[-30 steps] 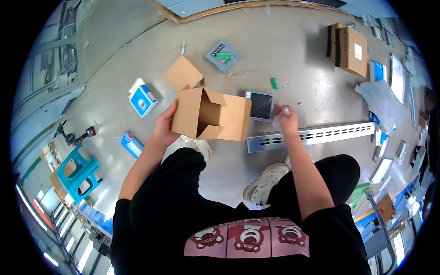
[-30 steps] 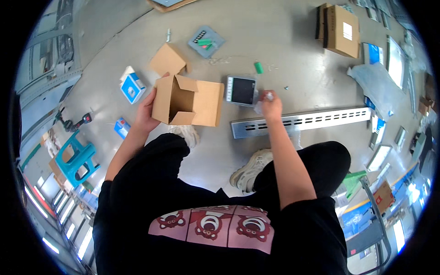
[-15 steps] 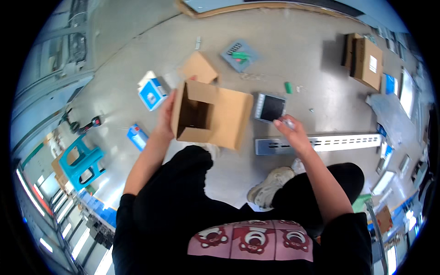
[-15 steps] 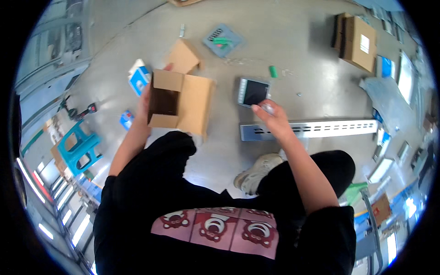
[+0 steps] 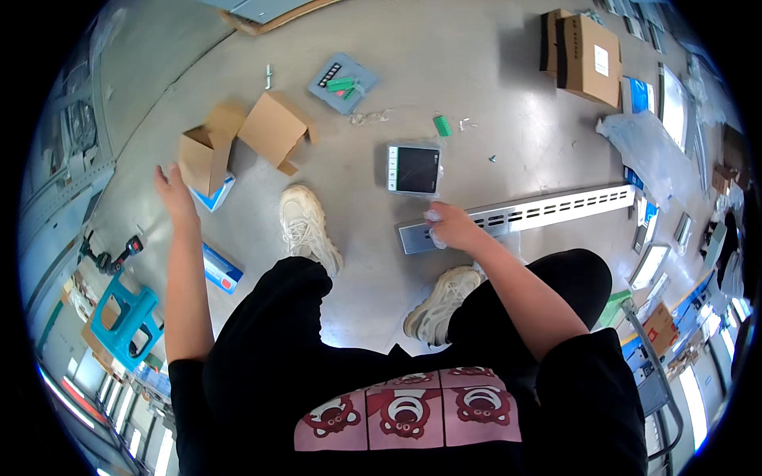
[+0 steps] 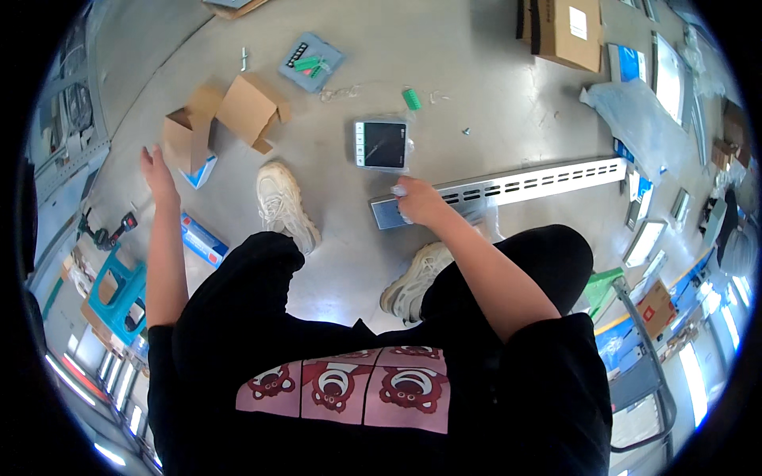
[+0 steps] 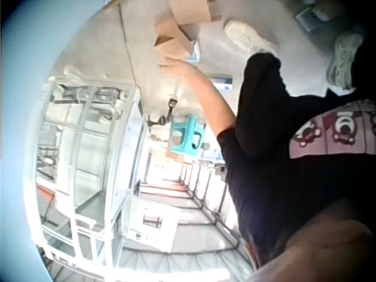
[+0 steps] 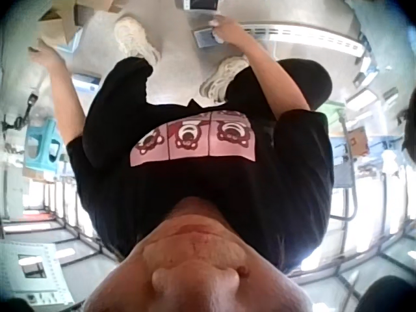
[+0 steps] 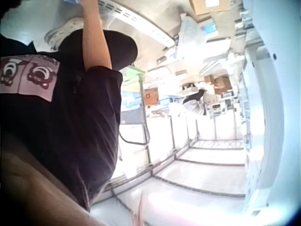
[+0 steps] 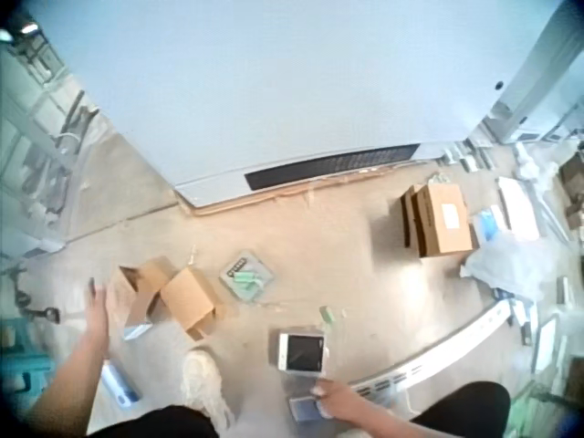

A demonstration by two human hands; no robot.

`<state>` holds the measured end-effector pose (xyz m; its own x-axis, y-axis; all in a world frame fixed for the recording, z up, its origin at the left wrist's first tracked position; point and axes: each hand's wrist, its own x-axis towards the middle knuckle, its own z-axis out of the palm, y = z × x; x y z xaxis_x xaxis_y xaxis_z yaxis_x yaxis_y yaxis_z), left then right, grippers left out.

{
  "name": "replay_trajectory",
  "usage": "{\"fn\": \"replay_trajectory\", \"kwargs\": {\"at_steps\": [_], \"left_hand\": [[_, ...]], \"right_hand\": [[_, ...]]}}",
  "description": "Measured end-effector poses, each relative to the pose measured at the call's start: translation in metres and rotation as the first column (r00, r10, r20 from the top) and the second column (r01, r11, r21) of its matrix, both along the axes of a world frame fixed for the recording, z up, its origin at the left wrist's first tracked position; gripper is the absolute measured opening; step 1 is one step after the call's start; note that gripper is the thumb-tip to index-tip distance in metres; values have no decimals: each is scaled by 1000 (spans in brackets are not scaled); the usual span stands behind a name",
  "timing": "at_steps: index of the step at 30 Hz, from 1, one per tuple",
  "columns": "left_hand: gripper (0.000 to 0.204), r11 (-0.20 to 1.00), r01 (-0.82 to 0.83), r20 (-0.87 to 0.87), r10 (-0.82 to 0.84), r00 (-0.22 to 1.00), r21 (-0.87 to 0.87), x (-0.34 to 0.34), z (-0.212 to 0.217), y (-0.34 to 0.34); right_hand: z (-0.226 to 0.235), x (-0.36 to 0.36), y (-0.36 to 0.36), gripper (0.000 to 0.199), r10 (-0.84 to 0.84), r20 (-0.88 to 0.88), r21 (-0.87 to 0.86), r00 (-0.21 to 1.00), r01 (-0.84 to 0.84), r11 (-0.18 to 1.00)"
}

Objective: The person uses a cordless drill to fasten components inside an electrical cabinet, then moves to the floor to unpack boxes and handle small electrical parts and plastic bags.

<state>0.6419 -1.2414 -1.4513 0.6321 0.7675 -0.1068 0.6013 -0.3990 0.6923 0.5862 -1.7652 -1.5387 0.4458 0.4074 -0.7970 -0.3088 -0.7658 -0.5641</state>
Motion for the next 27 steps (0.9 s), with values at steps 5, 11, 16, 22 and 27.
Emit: {"fn": "replay_trajectory", "kwargs": {"at_steps": [5, 11, 16, 22, 27], "left_hand": [[74, 333, 928, -206, -932, 297, -167, 26, 32, -186], [110, -118, 992, -320, -939, -128, -52, 21, -40, -316], [107, 136, 946, -174, -981, 87, -293, 37, -72, -322], [89, 156, 304, 12, -874, 486, -940, 94, -31, -280], [73, -4, -20, -8, -808, 589, -1000, 121, -2, -252]], "right_hand": [[48, 2, 35, 38, 171, 41, -30, 984, -170, 985], [94, 11, 66, 36, 330, -3, 72, 944, -329, 942], [75, -9, 53, 31, 229, 14, 84, 973, -229, 970], [58, -13, 33, 31, 155, 3, -7, 988, -155, 988], [35, -2, 34, 37, -108, 138, -186, 985, 133, 973]]}}
